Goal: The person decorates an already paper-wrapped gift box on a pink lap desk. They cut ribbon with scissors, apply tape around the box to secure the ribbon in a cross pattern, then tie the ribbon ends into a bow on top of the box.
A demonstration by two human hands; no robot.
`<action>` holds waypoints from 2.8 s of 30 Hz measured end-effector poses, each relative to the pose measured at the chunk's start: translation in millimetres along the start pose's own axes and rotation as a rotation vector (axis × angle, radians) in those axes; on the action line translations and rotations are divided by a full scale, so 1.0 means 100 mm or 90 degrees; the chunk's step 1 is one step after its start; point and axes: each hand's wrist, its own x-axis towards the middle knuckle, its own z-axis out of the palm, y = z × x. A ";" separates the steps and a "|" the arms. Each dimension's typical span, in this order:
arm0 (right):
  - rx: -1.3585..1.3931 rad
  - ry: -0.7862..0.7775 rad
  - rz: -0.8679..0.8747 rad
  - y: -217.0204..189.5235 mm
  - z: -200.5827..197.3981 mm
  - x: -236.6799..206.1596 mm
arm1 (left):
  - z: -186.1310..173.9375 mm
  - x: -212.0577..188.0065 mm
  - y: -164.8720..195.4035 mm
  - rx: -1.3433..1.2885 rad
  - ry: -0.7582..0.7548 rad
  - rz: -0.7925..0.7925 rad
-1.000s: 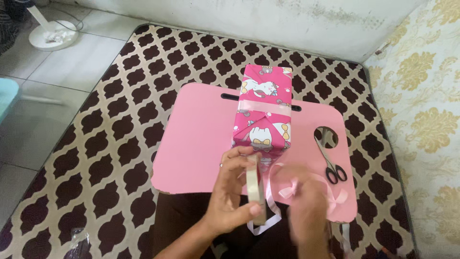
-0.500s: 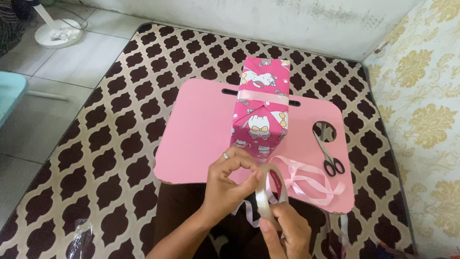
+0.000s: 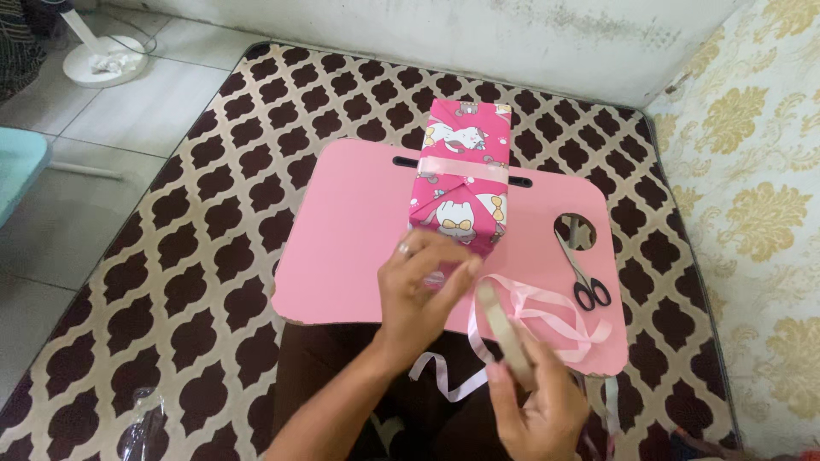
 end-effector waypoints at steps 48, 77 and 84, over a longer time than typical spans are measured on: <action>-0.198 -0.246 -0.006 0.21 -0.16 1.09 | 0.18 0.92 -0.64 0.498 -0.067 0.076; 0.088 -0.141 0.249 0.31 0.18 0.51 | -0.01 0.44 -0.80 0.445 -0.221 0.430; 0.191 -0.159 0.265 0.37 0.14 0.41 | 0.24 -0.51 -0.58 -0.006 -0.177 -0.085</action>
